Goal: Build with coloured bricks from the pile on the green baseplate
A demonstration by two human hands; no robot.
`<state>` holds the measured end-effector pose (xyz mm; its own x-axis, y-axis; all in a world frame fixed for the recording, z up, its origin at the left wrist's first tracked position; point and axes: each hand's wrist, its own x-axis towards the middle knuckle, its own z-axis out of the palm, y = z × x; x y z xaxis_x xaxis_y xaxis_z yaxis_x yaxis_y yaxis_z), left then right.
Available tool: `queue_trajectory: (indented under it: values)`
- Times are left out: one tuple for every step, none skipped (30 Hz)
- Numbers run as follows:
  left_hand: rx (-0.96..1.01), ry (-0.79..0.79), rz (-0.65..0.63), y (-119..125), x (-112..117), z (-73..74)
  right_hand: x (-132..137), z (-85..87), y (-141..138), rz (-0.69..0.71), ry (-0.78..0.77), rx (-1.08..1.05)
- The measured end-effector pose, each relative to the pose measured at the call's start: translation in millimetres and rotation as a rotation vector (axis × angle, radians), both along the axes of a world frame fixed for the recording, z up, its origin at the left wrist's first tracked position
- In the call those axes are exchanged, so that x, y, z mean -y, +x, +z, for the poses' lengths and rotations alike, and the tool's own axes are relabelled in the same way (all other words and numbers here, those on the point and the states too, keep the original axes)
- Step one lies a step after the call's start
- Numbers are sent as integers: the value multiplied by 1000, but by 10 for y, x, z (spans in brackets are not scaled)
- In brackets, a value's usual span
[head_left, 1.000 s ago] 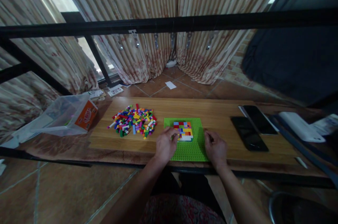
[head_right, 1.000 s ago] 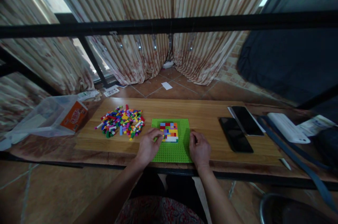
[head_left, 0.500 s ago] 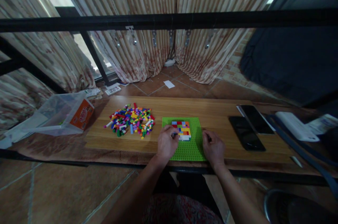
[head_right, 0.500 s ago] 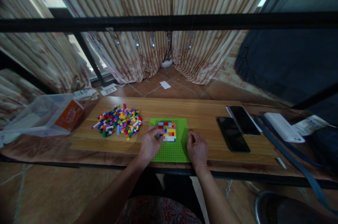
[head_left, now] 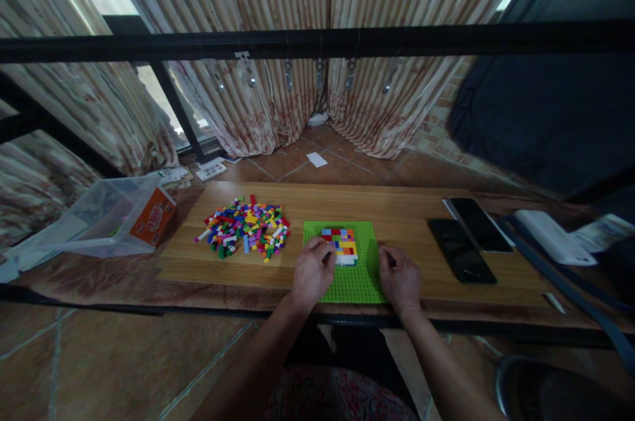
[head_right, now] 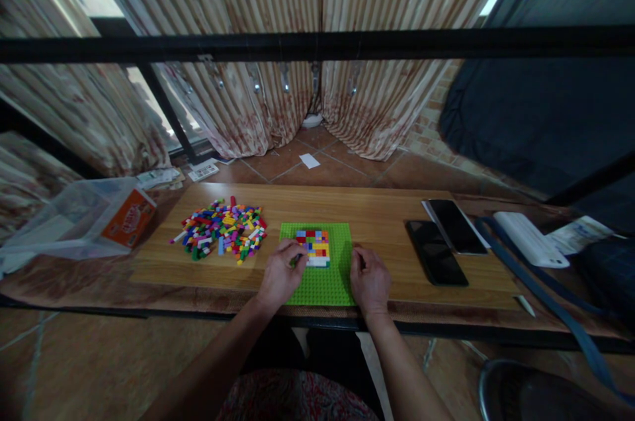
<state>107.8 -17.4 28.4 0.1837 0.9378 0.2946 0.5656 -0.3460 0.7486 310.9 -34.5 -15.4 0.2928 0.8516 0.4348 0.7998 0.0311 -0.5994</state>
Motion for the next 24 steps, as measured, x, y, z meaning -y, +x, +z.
queue_trajectory:
  values:
    - [-5,7,-4,-2,3,6,1,1,-1,2,2,-5]
    - [-4,10,-2,-1,4,10,2,3,-2,3,5,-7]
    - [2,9,6,2,2,12,3,4,-3,4,6,-8]
    - [12,4,18,8,-3,11,4,5,-3,3,7,-5]
    - [24,-3,33,17,-9,9,5,4,-3,4,5,-1]
    - [37,-14,45,28,-18,3,5,2,-2,2,3,3]
    - [56,-28,59,42,-28,-4,5,-1,-1,0,0,7]
    - [82,-47,77,58,-38,-14,4,-5,1,0,-3,10]
    - [116,-73,100,75,-50,-26,4,-10,3,-1,-4,11]
    - [157,-103,130,93,-60,-40,3,-15,5,0,-4,12]
    - [198,-133,162,112,-70,-55,3,-20,8,2,-2,12]
    - [234,-158,196,129,-79,-70,4,-25,11,4,4,12]
    - [260,-178,228,144,-86,-85,5,-29,14,5,11,16]
    - [275,-190,252,158,-92,-97,6,-33,17,6,18,21]
    - [282,-195,273,168,-96,-106,8,-37,21,7,23,28]
    - [283,-199,290,177,-99,-111,9,-42,26,9,25,37]
    - [283,-204,305,184,-101,-111,11,-47,31,9,24,48]
    - [284,-213,320,190,-103,-107,12,-52,36,9,19,58]
    - [284,-224,334,196,-105,-98,13,-57,41,7,12,69]
    - [284,-238,348,202,-108,-86,13,-62,44,1,6,79]
    - [286,-252,361,209,-112,-71,13,-66,46,-4,2,89]
    - [287,-264,369,216,-116,-56,13,-70,47,-8,1,97]
    - [289,-274,374,224,-121,-41,14,-73,47,-10,1,104]
    - [292,-280,380,232,-124,-27,14,-76,46,-11,3,109]
